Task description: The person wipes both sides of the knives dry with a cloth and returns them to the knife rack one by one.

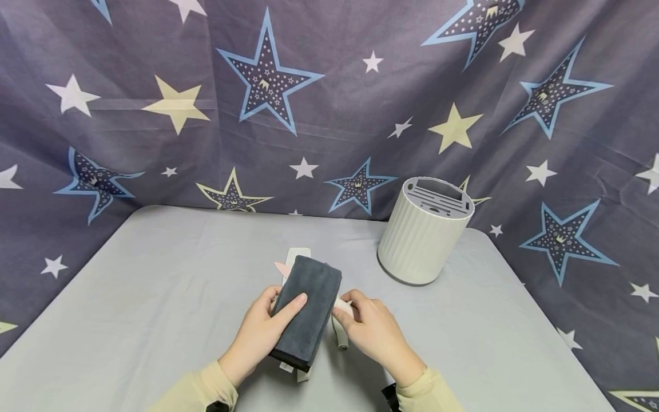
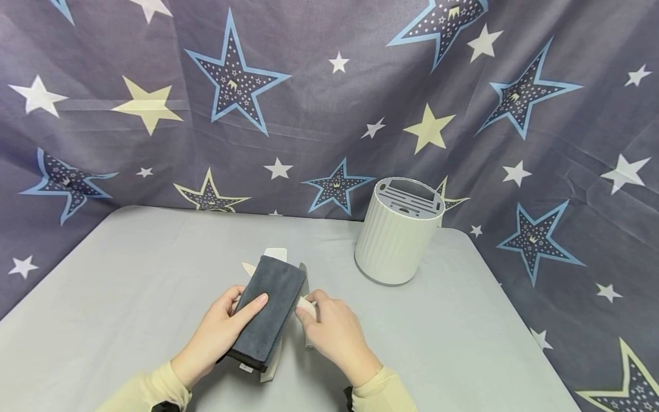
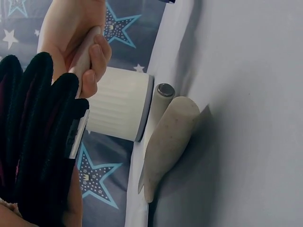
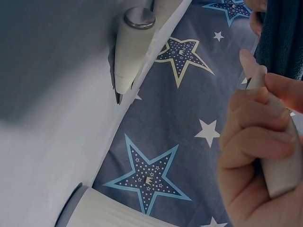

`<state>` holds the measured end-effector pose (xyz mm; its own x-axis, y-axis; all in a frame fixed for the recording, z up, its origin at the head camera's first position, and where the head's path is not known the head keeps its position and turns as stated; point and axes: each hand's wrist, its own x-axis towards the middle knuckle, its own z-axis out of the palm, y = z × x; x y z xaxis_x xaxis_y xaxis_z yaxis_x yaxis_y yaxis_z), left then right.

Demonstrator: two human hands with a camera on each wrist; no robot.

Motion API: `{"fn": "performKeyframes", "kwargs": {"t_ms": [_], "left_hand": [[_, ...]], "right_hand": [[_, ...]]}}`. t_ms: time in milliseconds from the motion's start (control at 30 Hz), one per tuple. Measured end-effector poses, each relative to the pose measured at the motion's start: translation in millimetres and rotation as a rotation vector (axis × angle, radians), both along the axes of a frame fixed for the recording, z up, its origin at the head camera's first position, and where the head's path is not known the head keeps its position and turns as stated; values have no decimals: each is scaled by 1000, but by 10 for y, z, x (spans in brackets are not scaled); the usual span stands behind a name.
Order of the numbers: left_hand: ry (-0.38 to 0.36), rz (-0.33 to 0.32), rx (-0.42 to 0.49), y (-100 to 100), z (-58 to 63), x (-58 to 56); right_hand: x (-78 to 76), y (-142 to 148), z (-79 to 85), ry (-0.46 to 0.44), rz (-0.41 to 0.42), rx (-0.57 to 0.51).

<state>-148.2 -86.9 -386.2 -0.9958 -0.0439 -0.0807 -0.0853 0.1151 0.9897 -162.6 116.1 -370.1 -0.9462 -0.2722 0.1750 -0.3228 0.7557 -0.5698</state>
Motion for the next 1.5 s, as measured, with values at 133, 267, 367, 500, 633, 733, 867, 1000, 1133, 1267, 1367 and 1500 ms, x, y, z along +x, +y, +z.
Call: {"fn": "performKeyframes", "kwargs": {"t_ms": [133,267,367,500,633,733,867,1000,1133,1267,1367,1500], "left_hand": [[4,5,-20,-6,-6,1],[12,20,-51,-19,-20,-8],[14,35,-74,-34,-30,-22],[12,45,-92,-65,-39,-36],[12,51,-105,-101,-44,-42],[7,61,-111,-129,-49,-49],[0,75,-126,-173,-55,-55],[-9,83,-140,-227,-61,-54],[-10,93,-152,-265,-59,-56],[-5,102,-165,-288,-59,-71],[-3,107,-171,-299,-56,-79],[2,109,-160,-287,-54,-78]], "right_hand": [[3,3,2,-1,4,-7],[-1,1,5,-11,4,-12],[-5,2,4,-12,6,-15],[-6,15,3,-16,16,-35],[-17,28,6,-33,19,-47],[-26,38,4,-36,18,-37],[-29,58,-2,-30,24,-25],[-27,83,-5,-36,33,-23],[-25,108,-5,-43,33,-19],[-18,126,-2,-42,29,-13],[-15,134,3,-42,29,-15],[-14,139,6,-42,27,-15]]}}
